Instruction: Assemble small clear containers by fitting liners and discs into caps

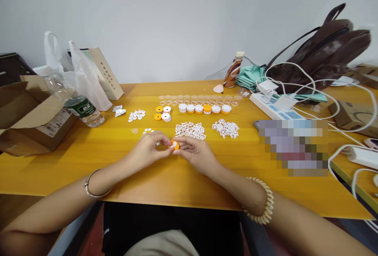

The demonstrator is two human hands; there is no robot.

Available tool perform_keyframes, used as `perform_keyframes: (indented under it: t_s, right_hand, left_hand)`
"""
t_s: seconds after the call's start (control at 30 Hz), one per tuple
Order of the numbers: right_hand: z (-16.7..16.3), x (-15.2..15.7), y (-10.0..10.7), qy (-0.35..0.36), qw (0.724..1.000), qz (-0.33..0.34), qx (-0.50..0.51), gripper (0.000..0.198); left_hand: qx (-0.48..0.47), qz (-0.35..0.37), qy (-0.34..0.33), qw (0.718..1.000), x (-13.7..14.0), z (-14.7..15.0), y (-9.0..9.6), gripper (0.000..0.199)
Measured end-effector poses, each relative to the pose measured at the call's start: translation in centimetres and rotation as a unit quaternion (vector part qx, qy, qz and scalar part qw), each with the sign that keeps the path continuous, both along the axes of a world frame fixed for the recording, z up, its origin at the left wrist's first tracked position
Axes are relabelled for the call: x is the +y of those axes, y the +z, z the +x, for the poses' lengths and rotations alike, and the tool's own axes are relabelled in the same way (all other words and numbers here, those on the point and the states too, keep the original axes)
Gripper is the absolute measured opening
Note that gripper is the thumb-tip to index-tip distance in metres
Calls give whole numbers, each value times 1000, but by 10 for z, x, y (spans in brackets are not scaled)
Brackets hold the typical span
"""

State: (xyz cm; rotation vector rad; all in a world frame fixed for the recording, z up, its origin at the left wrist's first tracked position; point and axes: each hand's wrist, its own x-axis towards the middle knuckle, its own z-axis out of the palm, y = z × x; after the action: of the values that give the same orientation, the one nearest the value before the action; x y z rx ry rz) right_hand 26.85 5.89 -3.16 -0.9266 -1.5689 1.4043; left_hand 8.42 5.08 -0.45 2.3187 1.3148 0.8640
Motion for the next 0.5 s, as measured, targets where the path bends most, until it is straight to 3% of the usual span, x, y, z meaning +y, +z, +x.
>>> perform_keyframes:
  t_s: [0.3,0.5]
  right_hand:
    - [1,0,10,3,1000,-30,5,31]
    - [1,0,12,0,999,-51,18,35]
  left_hand:
    - [-3,43,-6,999,-3,1,2,6]
    - [-65,20,-20,997,-4,0,2,7]
